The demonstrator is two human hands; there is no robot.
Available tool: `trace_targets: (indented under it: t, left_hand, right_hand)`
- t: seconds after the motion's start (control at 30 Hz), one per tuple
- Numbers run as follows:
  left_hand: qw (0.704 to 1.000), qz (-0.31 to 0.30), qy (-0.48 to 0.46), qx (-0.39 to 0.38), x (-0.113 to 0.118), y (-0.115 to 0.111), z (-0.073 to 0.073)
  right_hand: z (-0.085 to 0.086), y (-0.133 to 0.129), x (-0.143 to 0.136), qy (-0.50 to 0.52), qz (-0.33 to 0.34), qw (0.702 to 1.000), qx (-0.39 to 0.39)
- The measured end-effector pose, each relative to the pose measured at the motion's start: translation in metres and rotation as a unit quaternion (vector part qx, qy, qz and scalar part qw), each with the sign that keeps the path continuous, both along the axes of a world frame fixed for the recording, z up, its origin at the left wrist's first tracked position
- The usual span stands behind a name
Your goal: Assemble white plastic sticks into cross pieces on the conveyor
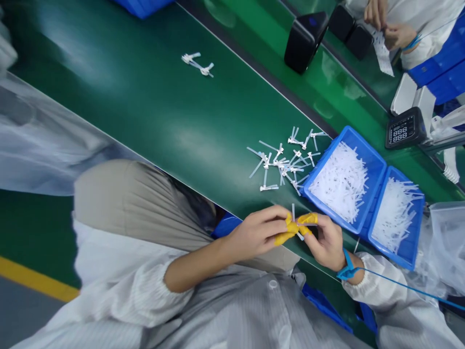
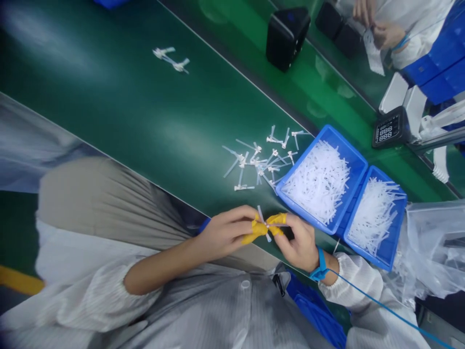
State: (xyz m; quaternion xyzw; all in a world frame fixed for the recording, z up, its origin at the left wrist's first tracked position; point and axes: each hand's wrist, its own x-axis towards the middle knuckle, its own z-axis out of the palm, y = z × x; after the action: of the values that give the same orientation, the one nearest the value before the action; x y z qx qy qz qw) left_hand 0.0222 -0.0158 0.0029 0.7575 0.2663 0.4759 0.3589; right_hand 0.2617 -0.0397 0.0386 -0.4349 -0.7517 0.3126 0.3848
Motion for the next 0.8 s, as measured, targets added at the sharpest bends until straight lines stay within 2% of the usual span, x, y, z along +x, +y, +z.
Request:
trace_targets:
  t: [0.13, 0.23, 0.3, 0.4, 0.5, 0.57, 0.67, 0.8]
  left_hand:
    - [0.999, 0.010, -0.027, 0.024, 0.003, -0.003, 0.000]
    - [0.997, 0.045, -0.055, 0.042, 0.003, -0.003, 0.009]
    - [0.994, 0.081, -0.041, 0.065, 0.003, 0.004, 0.019]
    - [0.981, 0.149, 0.062, 0.108, -0.001, 0.022, 0.035]
    - [0.956, 0.212, 0.138, 0.152, -0.013, 0.044, 0.041]
    - [0.944, 0.235, 0.147, 0.178, -0.028, 0.061, 0.039]
    - [0.928, 0.274, 0.183, 0.175, -0.068, 0.100, 0.032]
    - [0.895, 0.351, 0.271, 0.057, -0.138, 0.185, 0.018]
  right_hand:
    - [0.009, 0.005, -0.006, 0.023, 0.066, 0.997, 0.033]
    - [0.021, 0.004, -0.006, 0.029, 0.084, 0.992, 0.089]
    - [0.032, 0.002, 0.000, 0.034, 0.063, 0.989, 0.128]
    - [0.050, 0.006, 0.018, 0.023, -0.023, 0.987, 0.160]
    - [0.067, 0.023, 0.038, -0.088, -0.103, 0.979, 0.151]
    - [0.070, 0.037, 0.050, -0.194, -0.126, 0.964, 0.135]
    - [0.060, 0.053, 0.064, -0.307, -0.122, 0.937, 0.111]
    - [0.038, 0.058, 0.073, -0.385, -0.068, 0.918, 0.064]
